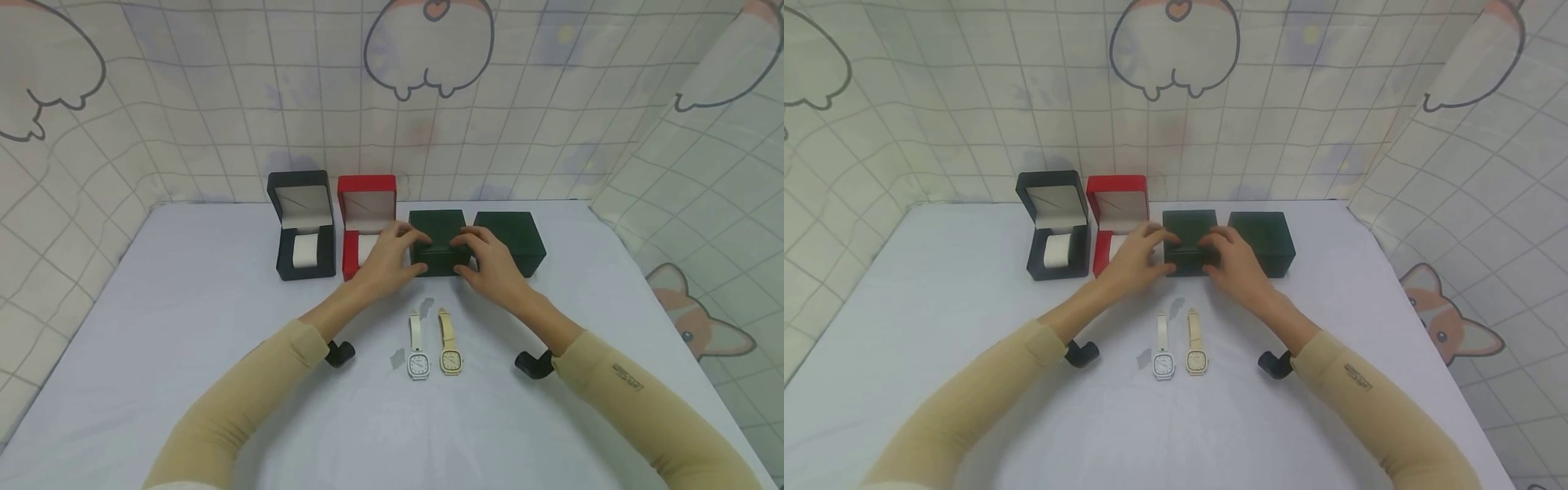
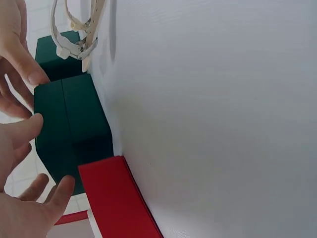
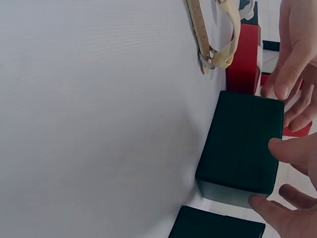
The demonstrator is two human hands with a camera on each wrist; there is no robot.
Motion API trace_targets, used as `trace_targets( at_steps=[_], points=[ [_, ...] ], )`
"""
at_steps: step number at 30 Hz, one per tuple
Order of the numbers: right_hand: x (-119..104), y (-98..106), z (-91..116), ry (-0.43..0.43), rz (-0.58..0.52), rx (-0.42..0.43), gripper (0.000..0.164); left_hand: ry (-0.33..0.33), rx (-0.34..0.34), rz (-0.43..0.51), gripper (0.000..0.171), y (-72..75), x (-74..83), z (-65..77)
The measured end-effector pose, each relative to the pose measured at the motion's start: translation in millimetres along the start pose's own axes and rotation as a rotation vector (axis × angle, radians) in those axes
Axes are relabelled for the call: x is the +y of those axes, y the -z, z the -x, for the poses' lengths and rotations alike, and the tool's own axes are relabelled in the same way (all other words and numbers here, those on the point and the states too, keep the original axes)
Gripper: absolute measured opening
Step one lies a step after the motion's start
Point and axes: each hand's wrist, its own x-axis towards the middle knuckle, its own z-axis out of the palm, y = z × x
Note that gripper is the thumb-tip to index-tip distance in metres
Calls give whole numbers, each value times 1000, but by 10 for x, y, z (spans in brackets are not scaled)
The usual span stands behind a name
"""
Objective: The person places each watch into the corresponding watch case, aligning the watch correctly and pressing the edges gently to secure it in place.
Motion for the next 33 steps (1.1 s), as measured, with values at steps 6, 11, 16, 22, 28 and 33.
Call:
trace_targets(
  at_steps=[6,11,16,22,28,33],
  points=[
    [-47,50,80,33,-7,49,40,-22,17,19,45,71,-55,80],
    [-98,84,145,52,-23,105,37,-31,36,-17,45,137,-118,126],
    [-113,106,207,56,-47,137,37,-33,43,-65,43,221,-201,154],
    [-115,130,296,13,-102,98,37,-1,15,-97,40,329,-320,180],
    [-110,115,384,-33,-150,24,39,0,-41,-121,41,443,-405,182],
    [-120,76,448,-80,-170,-38,39,38,-105,-169,46,531,-490,153]
  ],
)
